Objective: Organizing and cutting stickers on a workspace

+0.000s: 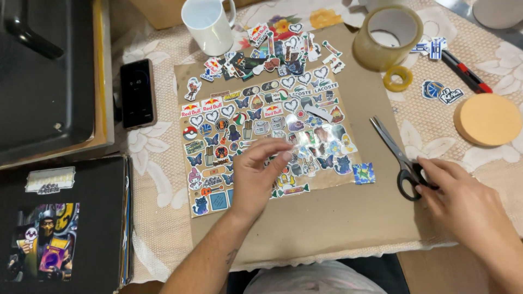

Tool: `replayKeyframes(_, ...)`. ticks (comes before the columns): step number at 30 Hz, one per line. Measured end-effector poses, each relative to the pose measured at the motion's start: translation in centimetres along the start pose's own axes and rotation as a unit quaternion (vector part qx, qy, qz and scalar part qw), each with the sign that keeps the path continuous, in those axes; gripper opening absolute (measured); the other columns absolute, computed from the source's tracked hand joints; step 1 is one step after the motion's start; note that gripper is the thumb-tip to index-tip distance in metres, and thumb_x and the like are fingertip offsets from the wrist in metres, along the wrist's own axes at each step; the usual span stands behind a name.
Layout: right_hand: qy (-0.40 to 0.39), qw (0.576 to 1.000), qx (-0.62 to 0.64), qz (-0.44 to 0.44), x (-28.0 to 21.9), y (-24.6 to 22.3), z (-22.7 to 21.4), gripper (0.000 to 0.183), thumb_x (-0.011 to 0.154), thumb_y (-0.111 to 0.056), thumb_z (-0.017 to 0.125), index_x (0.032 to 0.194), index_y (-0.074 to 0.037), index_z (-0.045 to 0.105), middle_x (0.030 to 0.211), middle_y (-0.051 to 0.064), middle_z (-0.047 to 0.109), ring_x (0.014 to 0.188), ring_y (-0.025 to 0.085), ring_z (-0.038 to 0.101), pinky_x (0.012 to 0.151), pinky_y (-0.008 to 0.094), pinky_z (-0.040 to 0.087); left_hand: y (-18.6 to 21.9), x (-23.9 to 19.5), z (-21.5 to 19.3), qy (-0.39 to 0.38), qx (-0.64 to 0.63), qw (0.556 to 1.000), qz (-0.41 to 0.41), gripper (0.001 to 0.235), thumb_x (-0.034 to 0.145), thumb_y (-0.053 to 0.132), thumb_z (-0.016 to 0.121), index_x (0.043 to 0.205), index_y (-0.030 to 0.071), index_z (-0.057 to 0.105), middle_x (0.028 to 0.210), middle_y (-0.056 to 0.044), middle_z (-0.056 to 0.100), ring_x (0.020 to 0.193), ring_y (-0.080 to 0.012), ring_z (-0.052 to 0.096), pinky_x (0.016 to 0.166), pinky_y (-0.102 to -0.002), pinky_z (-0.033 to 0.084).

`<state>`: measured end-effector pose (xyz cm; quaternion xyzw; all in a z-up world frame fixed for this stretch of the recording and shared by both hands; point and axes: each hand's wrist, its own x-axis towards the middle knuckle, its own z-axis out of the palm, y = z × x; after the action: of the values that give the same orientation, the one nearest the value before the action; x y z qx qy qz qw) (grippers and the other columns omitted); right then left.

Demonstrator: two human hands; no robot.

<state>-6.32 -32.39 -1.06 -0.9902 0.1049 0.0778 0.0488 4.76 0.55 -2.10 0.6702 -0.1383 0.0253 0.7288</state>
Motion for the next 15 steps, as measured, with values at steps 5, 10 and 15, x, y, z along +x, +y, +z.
replayKeyframes(5,-0.024,0.995,-0.079,0.055,1.0,-1.0,-0.9,0.055,0.078,-0.056,0.064,0.131,-0.043,0.060,0.130,-0.018,0.062,0.106,0.019,0.072,0.086,0.041,0.060,1.3,-2.1,0.2,-0.020,-0.051,0.998,-0.040,0.011,0.088,0.010,0.075,0.099,0.008,0.076,0.097,-0.006,0.074,0.097,-0.0171,0.068,0.089,-0.030,0.055)
replayKeyframes(10,0.095,0.982,0.160,-0.021,1.5,0.1,0.8,0.031,0.071,-0.024,0.079,0.102,-0.021,0.077,0.117,-0.013,0.072,0.076,0.008,0.078,0.068,0.023,0.049,2.5,-3.5,-0.2,-0.027,-0.046,0.997,-0.050,0.010,0.087,0.012,0.076,0.096,0.009,0.077,0.097,-0.006,0.074,0.096,-0.0168,0.069,0.091,-0.030,0.055)
replayKeyframes(15,-0.076,0.790,0.591,-0.146,3.2,-5.9,0.7,0.052,0.057,-0.008,0.094,0.099,-0.001,0.065,0.088,0.012,0.071,0.084,0.019,0.069,0.083,0.031,0.055,2.5,-3.2,0.4,-0.066,-0.035,0.996,-0.045,0.014,0.087,0.017,0.076,0.101,0.012,0.075,0.100,-0.004,0.075,0.098,-0.0148,0.069,0.093,-0.029,0.053)
